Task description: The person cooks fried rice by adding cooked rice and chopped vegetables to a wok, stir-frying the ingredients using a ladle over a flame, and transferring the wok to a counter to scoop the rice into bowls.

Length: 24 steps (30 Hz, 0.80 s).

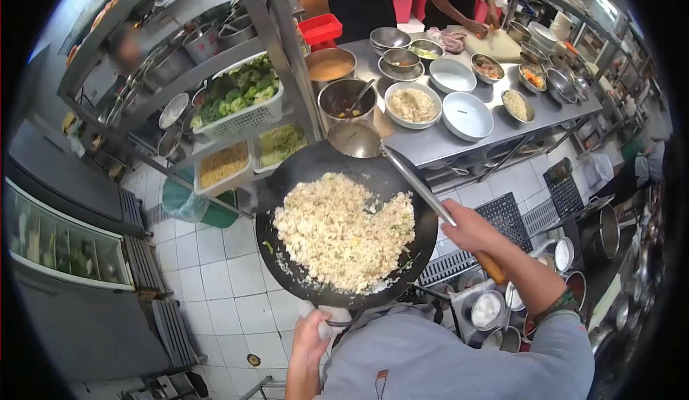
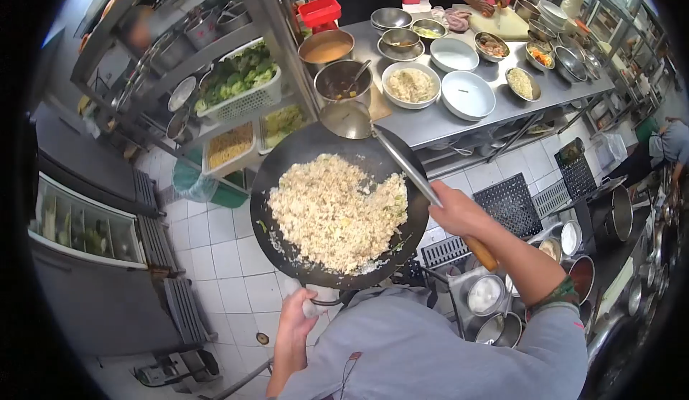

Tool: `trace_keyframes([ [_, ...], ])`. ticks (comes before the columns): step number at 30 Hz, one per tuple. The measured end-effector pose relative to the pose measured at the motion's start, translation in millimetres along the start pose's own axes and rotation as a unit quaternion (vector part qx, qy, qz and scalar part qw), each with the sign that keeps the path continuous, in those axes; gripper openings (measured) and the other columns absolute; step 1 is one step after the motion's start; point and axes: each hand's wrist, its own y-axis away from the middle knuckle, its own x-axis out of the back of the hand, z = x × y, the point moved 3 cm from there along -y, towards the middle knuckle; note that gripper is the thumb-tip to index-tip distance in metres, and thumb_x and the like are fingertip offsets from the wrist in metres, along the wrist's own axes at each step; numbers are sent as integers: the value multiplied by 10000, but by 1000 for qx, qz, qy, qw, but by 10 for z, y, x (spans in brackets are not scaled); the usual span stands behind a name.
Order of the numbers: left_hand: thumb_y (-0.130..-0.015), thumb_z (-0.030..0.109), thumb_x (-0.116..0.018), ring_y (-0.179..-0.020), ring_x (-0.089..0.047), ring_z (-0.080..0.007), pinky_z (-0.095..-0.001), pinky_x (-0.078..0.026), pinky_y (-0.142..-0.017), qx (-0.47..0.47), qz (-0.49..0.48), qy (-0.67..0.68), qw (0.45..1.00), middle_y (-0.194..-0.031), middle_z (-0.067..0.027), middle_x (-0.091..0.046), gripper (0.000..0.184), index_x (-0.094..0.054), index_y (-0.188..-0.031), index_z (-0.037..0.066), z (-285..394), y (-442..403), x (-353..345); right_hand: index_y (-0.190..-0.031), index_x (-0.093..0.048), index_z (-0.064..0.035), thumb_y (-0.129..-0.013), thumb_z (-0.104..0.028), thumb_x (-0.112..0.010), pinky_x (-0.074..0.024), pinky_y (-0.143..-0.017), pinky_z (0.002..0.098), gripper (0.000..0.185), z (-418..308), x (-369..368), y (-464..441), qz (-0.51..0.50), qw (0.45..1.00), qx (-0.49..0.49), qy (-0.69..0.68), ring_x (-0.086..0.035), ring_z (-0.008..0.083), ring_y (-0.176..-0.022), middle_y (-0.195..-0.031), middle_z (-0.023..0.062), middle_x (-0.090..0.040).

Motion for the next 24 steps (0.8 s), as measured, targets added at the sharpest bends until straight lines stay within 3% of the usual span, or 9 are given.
trace_keyframes([
  [4, -754, 48, -549, -820, -657, -304, -422, -550, -658, -49, -55, -18, 997, -985, -165, -641, 355, -560, -1082, -86, 146, -39, -80, -1057, -381, 9, -850, -108, -477, -484, -745, 483, 257, -231, -380, -30, -80, 989, -68, 108, -629, 439, -834, -888, 300, -619],
  [9, -786, 3, -497, -881, -644, -245, -369, -538, -750, -15, -87, -45, 995, -1005, -136, -637, 338, -559, -1109, -74, 373, 62, -206, -1049, -409, -47, -872, -88, -486, -452, -411, 367, 197, -446, -888, 682, -292, 918, -201, -178, -534, 217, -444, -606, 63, -489],
  [11, -787, 3, -499, -874, -641, -239, -364, -537, -746, -18, -97, -43, 994, -995, -128, -637, 334, -563, -1107, -66, 399, 18, -215, -1064, -437, -85, -901, -65, -469, -339, -321, 246, 167, -527, -940, 842, -312, 751, -303, -498, -374, 63, -371, -582, -39, -360],
  [12, -788, 2, -502, -868, -638, -232, -359, -536, -741, -24, -108, -43, 993, -986, -121, -636, 329, -566, -1105, -57, 401, -24, -211, -1064, -437, -85, -901, -65, -469, -339, -321, 246, 167, -540, -931, 888, -307, 753, -300, -499, -374, 63, -371, -582, -39, -360],
  [14, -794, 8, -511, -905, -641, -284, -413, -549, -750, -37, -120, -62, 990, -1032, -159, -618, 296, -537, -1077, -71, 359, -108, -116, -1089, -448, -99, -915, -43, -460, -310, -326, 224, 183, -591, -891, 977, -302, 616, -296, -664, -333, 40, -377, -574, -50, -339],
  [15, -794, 11, -515, -892, -644, -285, -412, -551, -734, -33, -122, -70, 989, -1028, -160, -619, 303, -534, -1084, -75, 363, -125, -100, -1090, -463, -102, -918, -47, -472, -312, -324, 224, 181, -566, -893, 1065, -292, 603, -271, -691, -337, 45, -379, -567, -50, -341],
  [16, -795, 15, -519, -880, -646, -286, -411, -554, -718, -31, -125, -79, 989, -1024, -161, -620, 311, -531, -1092, -78, 389, -141, -98, -1090, -463, -102, -918, -47, -472, -312, -324, 224, 181, -569, -922, 1151, -290, 608, -264, -690, -337, 45, -379, -567, -50, -341],
  [19, -797, 20, -521, -833, -654, -291, -411, -557, -690, -62, -138, -55, 987, -1007, -162, -624, 327, -525, -1108, -82, 370, -154, -151, -1001, -487, -101, -904, -37, -494, -301, -340, 244, 116, -470, -1071, 1277, -172, 774, -272, -545, -328, 47, -386, -569, -49, -352],
  [24, -796, 45, -524, -850, -650, -296, -401, -547, -670, -21, -154, -59, 986, -1021, -162, -622, 360, -509, -1132, -83, 315, -216, -298, -1007, -467, -101, -894, -31, -494, -297, -345, 235, 136, -589, -866, 989, -135, 738, -316, -581, -330, 36, -396, -582, -62, -362],
])
